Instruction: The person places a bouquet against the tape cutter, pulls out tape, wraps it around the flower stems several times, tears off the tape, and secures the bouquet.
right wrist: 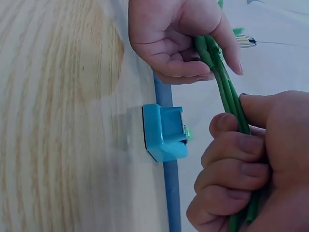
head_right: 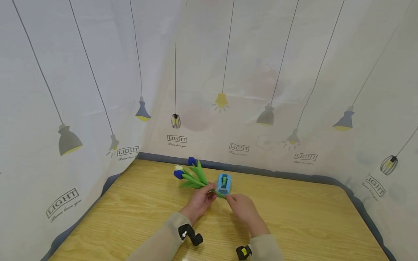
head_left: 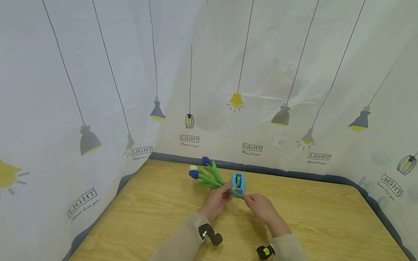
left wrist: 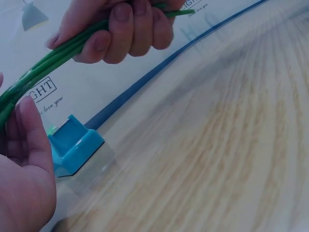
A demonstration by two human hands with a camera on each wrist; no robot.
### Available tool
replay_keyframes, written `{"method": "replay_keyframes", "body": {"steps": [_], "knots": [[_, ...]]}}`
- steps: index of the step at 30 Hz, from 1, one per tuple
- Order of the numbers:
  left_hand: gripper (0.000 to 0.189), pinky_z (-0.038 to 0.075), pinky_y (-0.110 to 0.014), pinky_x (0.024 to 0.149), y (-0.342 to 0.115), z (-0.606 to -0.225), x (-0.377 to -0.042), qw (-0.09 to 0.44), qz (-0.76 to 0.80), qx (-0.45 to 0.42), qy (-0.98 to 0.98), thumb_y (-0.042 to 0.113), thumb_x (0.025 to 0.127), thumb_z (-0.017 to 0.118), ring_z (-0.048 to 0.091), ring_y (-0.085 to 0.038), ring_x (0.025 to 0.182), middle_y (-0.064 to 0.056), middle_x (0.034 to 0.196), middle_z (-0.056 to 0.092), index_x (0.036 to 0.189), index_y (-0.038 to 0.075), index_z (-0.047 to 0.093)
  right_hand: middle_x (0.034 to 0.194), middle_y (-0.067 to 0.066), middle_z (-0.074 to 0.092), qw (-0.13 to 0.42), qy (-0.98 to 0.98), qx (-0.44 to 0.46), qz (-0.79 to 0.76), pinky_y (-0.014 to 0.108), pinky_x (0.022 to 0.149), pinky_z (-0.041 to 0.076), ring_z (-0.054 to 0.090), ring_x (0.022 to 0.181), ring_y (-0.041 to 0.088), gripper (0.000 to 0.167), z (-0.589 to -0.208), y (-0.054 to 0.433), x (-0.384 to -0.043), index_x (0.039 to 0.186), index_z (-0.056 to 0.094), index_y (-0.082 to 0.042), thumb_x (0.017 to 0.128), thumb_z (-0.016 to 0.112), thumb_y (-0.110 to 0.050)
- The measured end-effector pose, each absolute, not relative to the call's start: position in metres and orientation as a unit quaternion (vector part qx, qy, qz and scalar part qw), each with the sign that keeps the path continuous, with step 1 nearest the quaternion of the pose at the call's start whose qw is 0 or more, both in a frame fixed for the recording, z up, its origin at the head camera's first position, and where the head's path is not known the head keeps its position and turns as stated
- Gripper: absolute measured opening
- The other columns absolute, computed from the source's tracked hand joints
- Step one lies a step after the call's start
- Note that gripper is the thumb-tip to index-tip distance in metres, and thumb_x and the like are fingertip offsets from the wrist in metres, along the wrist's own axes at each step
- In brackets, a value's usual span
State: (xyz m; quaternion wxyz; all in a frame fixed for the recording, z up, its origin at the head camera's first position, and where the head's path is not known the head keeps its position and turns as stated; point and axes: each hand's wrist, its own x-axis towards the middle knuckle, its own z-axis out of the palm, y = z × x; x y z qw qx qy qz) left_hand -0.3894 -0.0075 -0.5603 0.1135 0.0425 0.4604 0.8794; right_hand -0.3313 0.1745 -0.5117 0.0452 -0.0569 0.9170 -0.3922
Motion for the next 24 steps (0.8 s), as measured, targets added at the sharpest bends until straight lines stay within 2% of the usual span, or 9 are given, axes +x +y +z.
{"method": "replay_keyframes", "body": {"steps": [6, 15, 20, 24], "knots": [[0.009, 0.059, -0.018, 0.072, -0.0072, -0.5604, -0.3893, 0.108, 0.882, 0.032, 0.458, 0.011, 0.102, 0.069, 0.066, -0.007, 0.076, 0.003, 0.089, 0.072, 0.095, 0.016, 0.068, 0.061, -0.001, 0.040, -0.021, 0.943, -0.085, -0.321, 0.028, 0.056, 0.032, 0.034, 0.055, 0.015, 0.044, -0.5118, 0.1730, -0.3313, 0.071, 0.052, -0.013, 0.112, 0.055, -0.029], [0.007, 0.060, -0.017, 0.073, -0.0070, -0.5594, -0.3879, 0.113, 0.884, 0.012, 0.453, 0.016, 0.100, 0.074, 0.067, -0.007, 0.077, 0.003, 0.091, 0.074, 0.095, 0.016, 0.070, 0.062, -0.004, 0.042, -0.068, 0.954, -0.111, -0.270, 0.024, 0.057, 0.032, 0.038, 0.057, 0.012, 0.034, -0.5187, 0.1754, -0.3357, 0.078, 0.056, -0.017, 0.108, 0.063, -0.031], [0.013, 0.059, -0.016, 0.074, -0.0066, -0.5606, -0.3886, 0.111, 0.881, 0.009, 0.459, 0.011, 0.102, 0.068, 0.066, -0.006, 0.078, 0.004, 0.091, 0.071, 0.091, 0.016, 0.068, 0.062, -0.005, 0.041, -0.069, 0.956, -0.116, -0.262, 0.023, 0.055, 0.031, 0.037, 0.056, 0.010, 0.033, -0.5197, 0.1758, -0.3370, 0.078, 0.056, -0.017, 0.107, 0.065, -0.031], [0.016, 0.058, -0.017, 0.074, -0.0061, -0.5629, -0.3895, 0.117, 0.874, 0.012, 0.471, 0.007, 0.102, 0.067, 0.064, -0.006, 0.077, 0.005, 0.089, 0.069, 0.089, 0.016, 0.067, 0.061, -0.005, 0.039, -0.030, 0.952, -0.124, -0.279, 0.024, 0.055, 0.031, 0.035, 0.055, 0.010, 0.036, -0.5203, 0.1813, -0.3372, 0.076, 0.055, -0.016, 0.108, 0.063, -0.032]]}}
